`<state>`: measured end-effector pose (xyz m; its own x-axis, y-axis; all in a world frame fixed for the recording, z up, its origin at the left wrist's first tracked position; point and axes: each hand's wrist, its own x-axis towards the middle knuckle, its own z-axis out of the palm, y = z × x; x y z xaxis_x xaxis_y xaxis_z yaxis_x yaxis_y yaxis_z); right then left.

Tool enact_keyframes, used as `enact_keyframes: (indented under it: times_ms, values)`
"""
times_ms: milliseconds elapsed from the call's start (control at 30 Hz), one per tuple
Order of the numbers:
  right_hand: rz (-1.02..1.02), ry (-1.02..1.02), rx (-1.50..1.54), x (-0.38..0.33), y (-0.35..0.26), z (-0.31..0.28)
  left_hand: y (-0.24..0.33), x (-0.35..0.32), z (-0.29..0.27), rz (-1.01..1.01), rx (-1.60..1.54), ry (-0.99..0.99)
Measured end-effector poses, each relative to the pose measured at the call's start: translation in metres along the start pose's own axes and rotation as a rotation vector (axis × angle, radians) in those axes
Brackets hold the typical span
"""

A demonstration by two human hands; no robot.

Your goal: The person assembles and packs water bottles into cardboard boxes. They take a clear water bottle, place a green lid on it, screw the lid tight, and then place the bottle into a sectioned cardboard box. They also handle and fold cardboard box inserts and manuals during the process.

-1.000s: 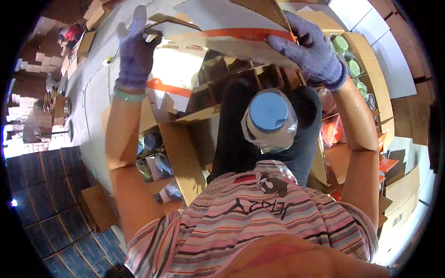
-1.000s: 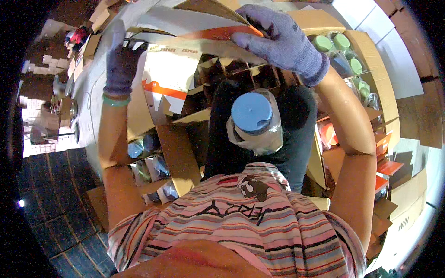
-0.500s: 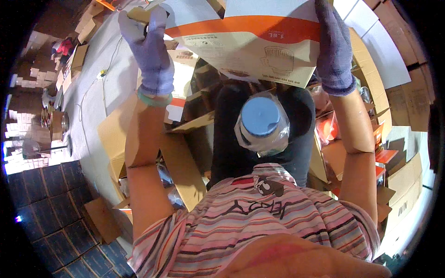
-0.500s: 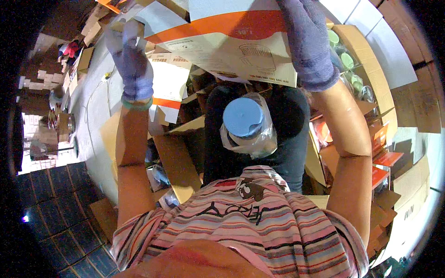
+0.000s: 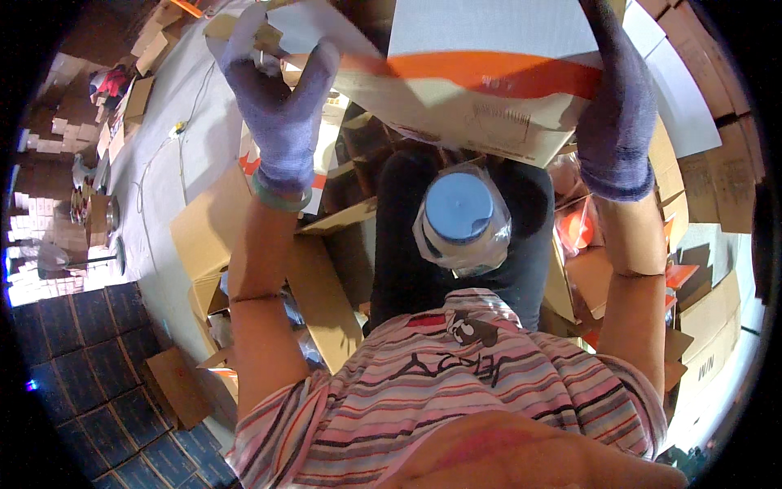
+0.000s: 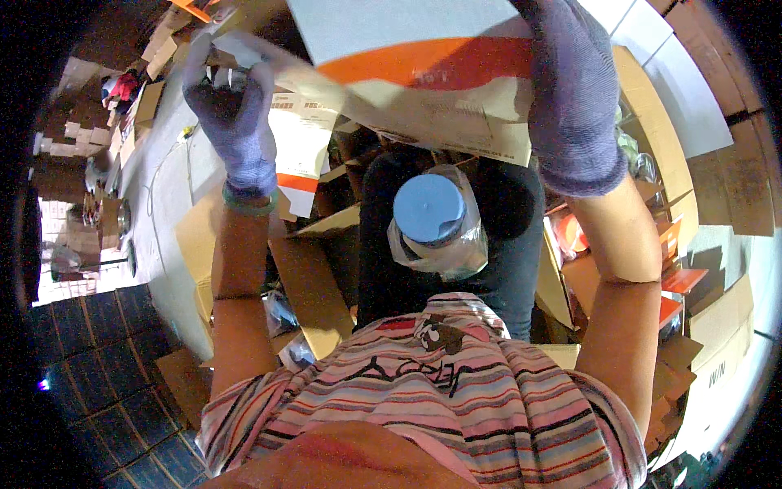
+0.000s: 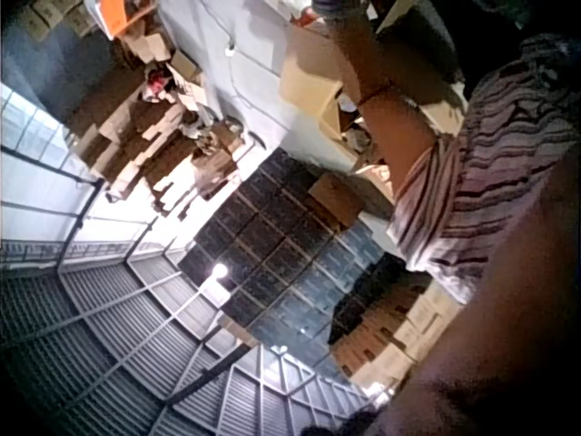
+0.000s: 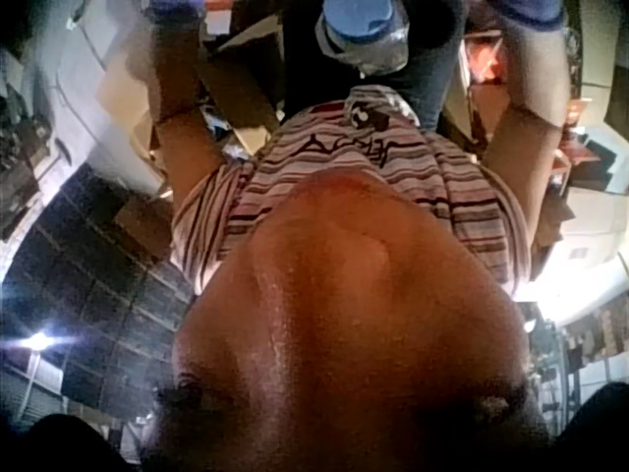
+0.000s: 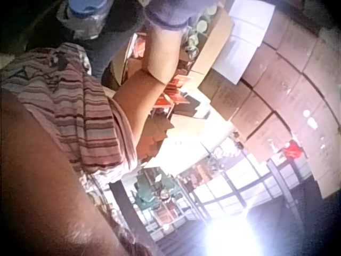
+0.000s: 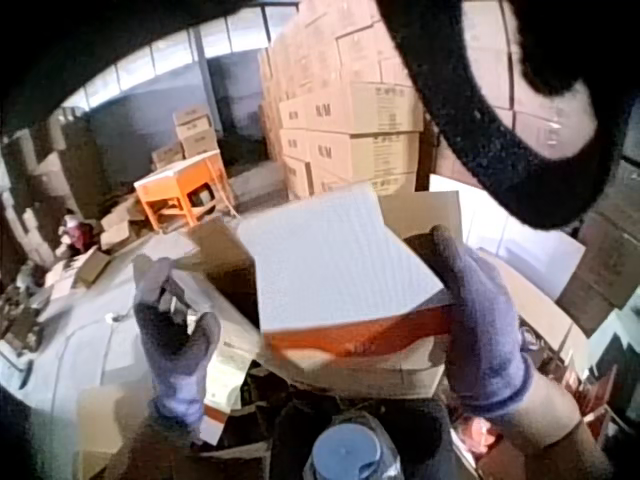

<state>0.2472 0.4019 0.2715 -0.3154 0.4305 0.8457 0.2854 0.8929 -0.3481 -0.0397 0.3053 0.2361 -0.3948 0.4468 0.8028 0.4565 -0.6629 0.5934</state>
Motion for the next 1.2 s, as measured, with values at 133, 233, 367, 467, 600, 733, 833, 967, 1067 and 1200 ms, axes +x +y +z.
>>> enact_keyframes:
  times_ms: [133,233,367,467,600,733,833,967,1067,1200]
  values:
    - [0.627,0.359,0.973,0.015,-0.007,0.025,0.005,-0.007,-0.005,0.261,0.341,-0.135]
    - [0.569,0.431,0.923,0.026,-0.01,0.051,0.015,-0.022,-0.02,-0.193,-0.517,-0.393]
    - [0.612,0.31,1.433,0.012,0.054,0.091,0.029,-0.001,0.025,0.234,0.324,-0.669]
    - [0.606,0.24,0.909,0.008,0.066,0.113,0.0,-0.008,0.019,0.308,0.475,-0.821]
    - [0.324,-0.422,1.023,-0.005,0.095,0.098,-0.036,-0.027,0.0,-0.01,0.316,-0.944]
    - [0.117,-0.636,0.714,-0.007,0.127,0.096,-0.066,-0.038,0.0,-0.129,0.422,-0.747]
    - [0.266,-0.669,0.63,-0.001,0.126,0.088,-0.074,-0.035,0.03,-0.02,0.432,-0.508]
    - [-0.014,-0.611,0.39,-0.024,0.148,0.096,-0.128,-0.048,0.045,0.013,0.557,-0.718]
    - [0.287,-0.543,0.5,-0.002,0.056,0.094,-0.136,-0.054,0.038,-0.272,0.41,-0.732]
    - [-0.49,-0.199,0.053,0.01,0.051,0.085,-0.081,-0.033,0.037,-0.4,0.322,-0.702]
